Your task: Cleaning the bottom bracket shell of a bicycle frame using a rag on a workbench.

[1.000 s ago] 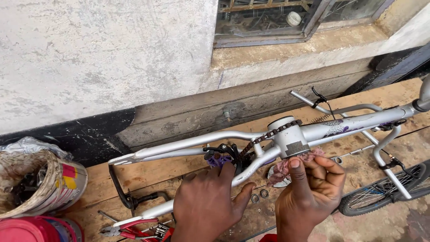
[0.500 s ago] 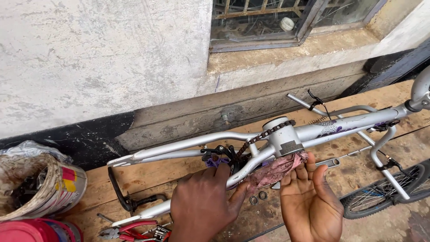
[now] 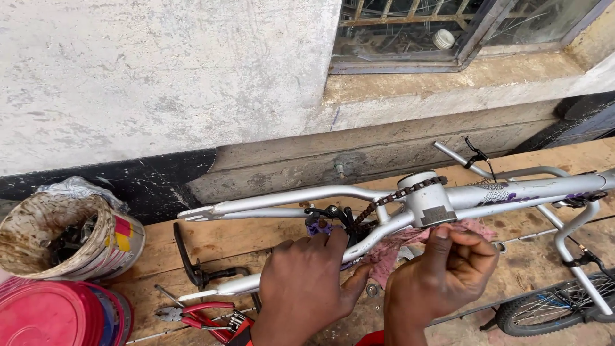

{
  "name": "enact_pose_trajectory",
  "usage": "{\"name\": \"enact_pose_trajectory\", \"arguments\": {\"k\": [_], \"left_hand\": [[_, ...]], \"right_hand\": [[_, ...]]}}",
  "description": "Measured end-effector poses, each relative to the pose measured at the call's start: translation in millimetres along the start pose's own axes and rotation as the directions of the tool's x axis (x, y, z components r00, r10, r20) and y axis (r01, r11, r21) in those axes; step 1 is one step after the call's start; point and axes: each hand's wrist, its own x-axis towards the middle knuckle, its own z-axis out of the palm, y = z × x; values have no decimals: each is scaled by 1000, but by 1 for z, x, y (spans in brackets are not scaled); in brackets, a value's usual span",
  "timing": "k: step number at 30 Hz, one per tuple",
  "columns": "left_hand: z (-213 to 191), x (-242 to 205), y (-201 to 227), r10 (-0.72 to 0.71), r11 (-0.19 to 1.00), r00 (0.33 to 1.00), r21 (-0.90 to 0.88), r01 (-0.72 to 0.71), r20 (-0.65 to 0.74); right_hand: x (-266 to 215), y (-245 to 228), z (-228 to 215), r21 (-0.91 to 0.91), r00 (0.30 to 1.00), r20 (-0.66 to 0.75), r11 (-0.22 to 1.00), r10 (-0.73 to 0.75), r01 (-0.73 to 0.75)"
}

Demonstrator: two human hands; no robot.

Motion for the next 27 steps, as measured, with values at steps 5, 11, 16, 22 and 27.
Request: {"name": "enact_pose_trajectory", "arguments": {"k": [5,11,16,22,27], "left_hand": [[3,2,3,-5,1000,998,22,6,-58],[7,0,3,-22,995,993,97,33,-118],[5,-1,3,-10,997,991,74,20,-133],[12,-1,3,-51,994,987,90,65,-150],[10,-1,5,-32,994,982,100,52,-188]], "right_hand": [[24,38,-50,-383,785,413,694,-461,609],[24,-1,-38,-144,922,381,981,-69,133],[16,-6,-35,-211,950,295,976,107,-44],[42,-23,-49,-331,592,766,636,-250,697],[53,-14,-60,-319,513,800,504,-311,803]]}}
